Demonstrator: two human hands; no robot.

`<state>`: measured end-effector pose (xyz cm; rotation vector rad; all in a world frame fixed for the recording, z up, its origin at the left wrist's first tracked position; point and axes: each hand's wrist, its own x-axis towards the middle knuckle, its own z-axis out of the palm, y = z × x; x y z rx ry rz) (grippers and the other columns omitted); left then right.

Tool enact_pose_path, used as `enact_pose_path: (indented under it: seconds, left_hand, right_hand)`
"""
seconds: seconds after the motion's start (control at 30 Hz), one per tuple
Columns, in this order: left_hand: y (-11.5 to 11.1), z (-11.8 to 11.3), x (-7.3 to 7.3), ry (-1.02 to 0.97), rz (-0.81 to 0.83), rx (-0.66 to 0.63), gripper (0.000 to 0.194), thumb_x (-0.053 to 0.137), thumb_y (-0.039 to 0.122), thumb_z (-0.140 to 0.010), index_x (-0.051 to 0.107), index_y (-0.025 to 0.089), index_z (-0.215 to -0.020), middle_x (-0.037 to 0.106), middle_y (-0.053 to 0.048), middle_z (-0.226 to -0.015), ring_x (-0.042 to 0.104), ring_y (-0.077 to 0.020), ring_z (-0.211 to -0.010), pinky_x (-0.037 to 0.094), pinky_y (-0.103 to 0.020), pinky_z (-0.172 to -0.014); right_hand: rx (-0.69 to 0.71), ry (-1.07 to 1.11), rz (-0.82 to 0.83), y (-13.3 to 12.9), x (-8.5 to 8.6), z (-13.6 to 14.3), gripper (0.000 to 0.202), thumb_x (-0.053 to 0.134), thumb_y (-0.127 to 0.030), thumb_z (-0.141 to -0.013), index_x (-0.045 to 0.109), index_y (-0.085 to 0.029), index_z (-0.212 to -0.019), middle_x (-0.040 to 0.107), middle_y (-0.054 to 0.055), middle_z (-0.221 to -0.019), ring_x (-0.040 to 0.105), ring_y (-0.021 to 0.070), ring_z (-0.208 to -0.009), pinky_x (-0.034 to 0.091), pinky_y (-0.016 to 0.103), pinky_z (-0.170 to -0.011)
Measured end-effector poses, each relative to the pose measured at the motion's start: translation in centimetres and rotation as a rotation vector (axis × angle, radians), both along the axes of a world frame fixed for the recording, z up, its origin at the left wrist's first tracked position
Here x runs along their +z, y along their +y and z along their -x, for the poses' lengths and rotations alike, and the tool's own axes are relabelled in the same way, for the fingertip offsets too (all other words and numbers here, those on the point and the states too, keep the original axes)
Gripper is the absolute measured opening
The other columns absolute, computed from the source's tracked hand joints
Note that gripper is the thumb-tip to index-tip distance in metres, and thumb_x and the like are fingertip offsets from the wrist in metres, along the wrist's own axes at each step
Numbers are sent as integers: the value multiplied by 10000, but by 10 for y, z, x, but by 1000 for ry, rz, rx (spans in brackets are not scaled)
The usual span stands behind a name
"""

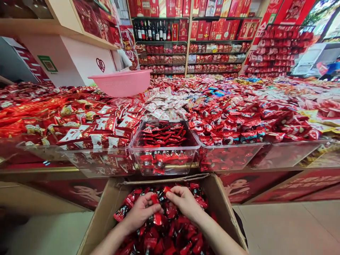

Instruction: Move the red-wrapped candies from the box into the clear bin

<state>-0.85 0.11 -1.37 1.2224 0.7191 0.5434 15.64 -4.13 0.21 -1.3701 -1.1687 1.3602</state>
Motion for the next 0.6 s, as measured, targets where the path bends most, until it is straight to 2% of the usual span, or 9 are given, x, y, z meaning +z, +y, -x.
enact_pose_path:
  seconds: [0.13,0.23,0.3,0.4,0.47,0.6]
  left_hand:
    - [1,2,1,-40,39,-1,213,610,293,-651,557,144,-793,640,-21,-664,580,-146,-649,430,-253,-635]
    - [0,3,-1,-49,59,1,205,614,289,-647,555,140,-774,633,-16,-644,578,-139,-624,432,-252,-628]
    - [1,4,-3,-47,61,-16,203,622,274,-641,553,140,-776,625,-8,-639,578,-136,-614,431,-245,-614]
    - [2,5,-7,-58,71,-19,184,628,250,-635,539,151,-762,611,9,-668,572,-125,-618,419,-237,-614]
    - [4,6,-10,-46,41,-1,164,621,253,-638,529,154,-731,592,21,-650,553,-116,-611,402,-228,-605]
    - [6,9,-13,92,-147,24,147,622,259,-624,538,142,-658,522,42,-576,467,-91,-562,345,-198,-544]
  right_hand:
    - [-16,216,102,-2,-3,3,296,496,-463,-688,492,-167,-696,508,-28,-540,441,87,-466,368,219,-484]
    - [-3,208,65,-3,-3,7,268,519,-432,-679,488,-182,-773,513,-26,-593,470,98,-499,386,230,-497]
    - [3,82,-28,-3,2,7,226,516,-394,-688,489,-183,-766,505,-25,-606,473,105,-529,389,234,-516]
    - [45,-245,-191,-5,15,4,139,469,-308,-724,502,-175,-703,519,-8,-630,471,120,-596,382,240,-568]
    - [80,-442,-256,-6,21,3,89,469,-244,-711,519,-177,-741,542,8,-697,475,133,-652,379,246,-601]
    - [191,-668,-340,-9,20,10,276,551,-231,-661,532,-212,-935,565,22,-813,467,167,-766,369,269,-668]
